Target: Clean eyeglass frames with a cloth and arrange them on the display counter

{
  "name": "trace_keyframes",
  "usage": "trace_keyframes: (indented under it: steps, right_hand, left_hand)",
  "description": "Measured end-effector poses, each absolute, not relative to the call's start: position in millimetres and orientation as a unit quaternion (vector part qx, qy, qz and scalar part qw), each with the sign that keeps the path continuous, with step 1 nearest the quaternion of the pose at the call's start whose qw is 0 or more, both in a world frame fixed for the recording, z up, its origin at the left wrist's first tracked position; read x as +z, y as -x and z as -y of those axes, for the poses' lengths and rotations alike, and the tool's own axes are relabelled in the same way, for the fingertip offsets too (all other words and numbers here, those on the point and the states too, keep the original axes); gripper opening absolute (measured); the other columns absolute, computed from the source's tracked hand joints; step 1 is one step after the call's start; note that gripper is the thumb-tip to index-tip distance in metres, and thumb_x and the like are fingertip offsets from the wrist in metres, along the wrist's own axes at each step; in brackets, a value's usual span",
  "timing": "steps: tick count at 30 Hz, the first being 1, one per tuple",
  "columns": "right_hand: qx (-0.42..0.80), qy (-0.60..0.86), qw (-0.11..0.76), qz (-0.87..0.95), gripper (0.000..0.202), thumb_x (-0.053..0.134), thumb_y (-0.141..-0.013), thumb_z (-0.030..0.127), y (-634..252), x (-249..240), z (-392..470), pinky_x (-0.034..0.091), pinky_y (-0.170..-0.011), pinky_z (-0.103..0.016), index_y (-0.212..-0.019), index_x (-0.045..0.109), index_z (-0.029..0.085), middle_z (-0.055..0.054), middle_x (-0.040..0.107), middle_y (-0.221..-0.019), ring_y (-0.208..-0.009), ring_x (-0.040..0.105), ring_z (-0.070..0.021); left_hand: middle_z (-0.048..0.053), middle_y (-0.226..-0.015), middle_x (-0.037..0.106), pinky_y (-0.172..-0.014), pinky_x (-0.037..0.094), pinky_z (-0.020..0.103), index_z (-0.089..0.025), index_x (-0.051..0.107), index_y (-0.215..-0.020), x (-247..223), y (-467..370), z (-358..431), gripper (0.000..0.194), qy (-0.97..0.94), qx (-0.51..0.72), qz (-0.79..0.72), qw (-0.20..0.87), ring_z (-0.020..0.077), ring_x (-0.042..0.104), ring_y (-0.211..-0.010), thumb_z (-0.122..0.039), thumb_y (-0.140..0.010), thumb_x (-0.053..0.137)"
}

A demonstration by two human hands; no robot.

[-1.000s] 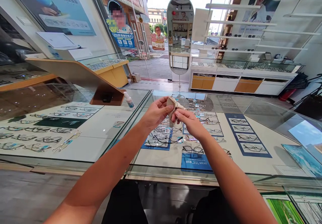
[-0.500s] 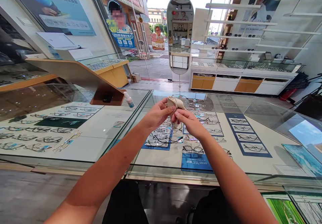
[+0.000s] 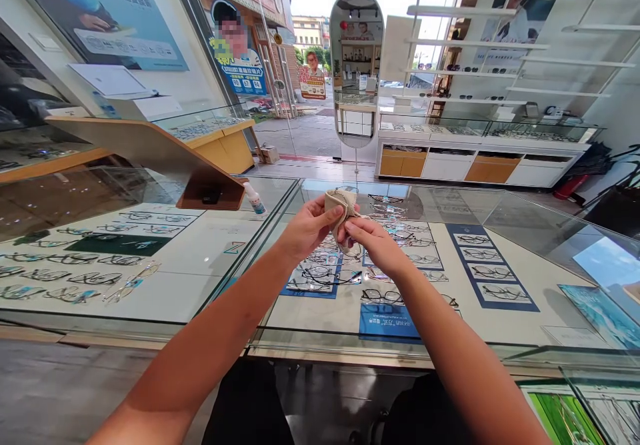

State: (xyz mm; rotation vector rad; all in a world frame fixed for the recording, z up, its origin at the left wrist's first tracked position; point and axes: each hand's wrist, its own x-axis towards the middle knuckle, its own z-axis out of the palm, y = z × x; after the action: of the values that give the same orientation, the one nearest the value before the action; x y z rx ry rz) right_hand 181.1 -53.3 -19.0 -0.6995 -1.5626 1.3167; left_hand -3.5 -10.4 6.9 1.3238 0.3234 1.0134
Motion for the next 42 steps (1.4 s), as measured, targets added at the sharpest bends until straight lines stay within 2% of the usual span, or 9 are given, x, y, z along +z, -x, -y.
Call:
trace_keyframes:
  steps: [3, 10, 24, 31, 42]
  right_hand:
    - [0.536, 0.286, 0.469, 0.641, 0.041, 0.067, -0.104, 0.059, -181.3, -19.6, 52.8, 0.045, -0.087, -0.034, -0.089, 0.075, 0.022, -0.004, 0.064, -0.092, -0.088, 0.054, -0.0191]
    - [0.544, 0.281, 0.468, 0.637, 0.045, 0.068, -0.101, 0.064, -179.5, -13.8, 54.6, 0.046, -0.085, -0.035, -0.085, 0.072, 0.022, -0.004, 0.063, -0.091, -0.086, 0.053, -0.0196]
    - [0.553, 0.281, 0.474, 0.625, 0.043, 0.070, -0.099, 0.063, -180.7, -9.7, 55.8, 0.045, -0.085, -0.035, -0.084, 0.073, 0.022, -0.004, 0.063, -0.091, -0.086, 0.053, -0.0193]
    - [0.582, 0.281, 0.483, 0.591, 0.044, 0.077, -0.093, 0.064, -179.1, -9.7, 55.3, 0.046, -0.081, -0.035, -0.081, 0.073, 0.022, -0.005, 0.064, -0.090, -0.085, 0.054, -0.0195]
    - [0.597, 0.266, 0.482, 0.584, 0.043, 0.079, -0.094, 0.062, -179.4, -9.3, 55.3, 0.045, -0.079, -0.033, -0.081, 0.074, 0.021, -0.003, 0.063, -0.084, -0.082, 0.053, -0.0180]
  left_hand:
    - [0.000, -0.067, 0.070, -0.058, 0.059, 0.031, -0.018, 0.071, -0.102, 5.9, 2.2, 12.1, 0.041, -0.597, 0.453, -0.154, 0.644, 0.0137, 0.065, -0.053, -0.052, -0.089, 0.088]
    - [-0.004, -0.060, 0.068, -0.055, 0.056, 0.027, -0.022, 0.061, -0.097, 12.2, -0.3, 22.6, 0.045, -0.607, 0.472, -0.185, 0.613, 0.0134, 0.065, -0.052, -0.048, -0.081, 0.095]
    - [0.001, -0.066, 0.073, -0.064, 0.061, 0.031, -0.018, 0.070, -0.097, 17.9, 3.9, 25.4, 0.042, -0.621, 0.456, -0.189, 0.608, 0.0156, 0.069, -0.059, -0.052, -0.084, 0.092]
    - [0.002, -0.067, 0.074, -0.063, 0.061, 0.031, -0.017, 0.076, -0.104, 14.2, 2.8, 22.4, 0.040, -0.618, 0.456, -0.180, 0.614, 0.0158, 0.069, -0.061, -0.047, -0.084, 0.093]
    - [0.001, -0.066, 0.074, -0.063, 0.060, 0.032, -0.019, 0.070, -0.095, 14.7, 3.8, 21.5, 0.042, -0.620, 0.461, -0.178, 0.609, 0.0177, 0.071, -0.060, -0.048, -0.080, 0.096]
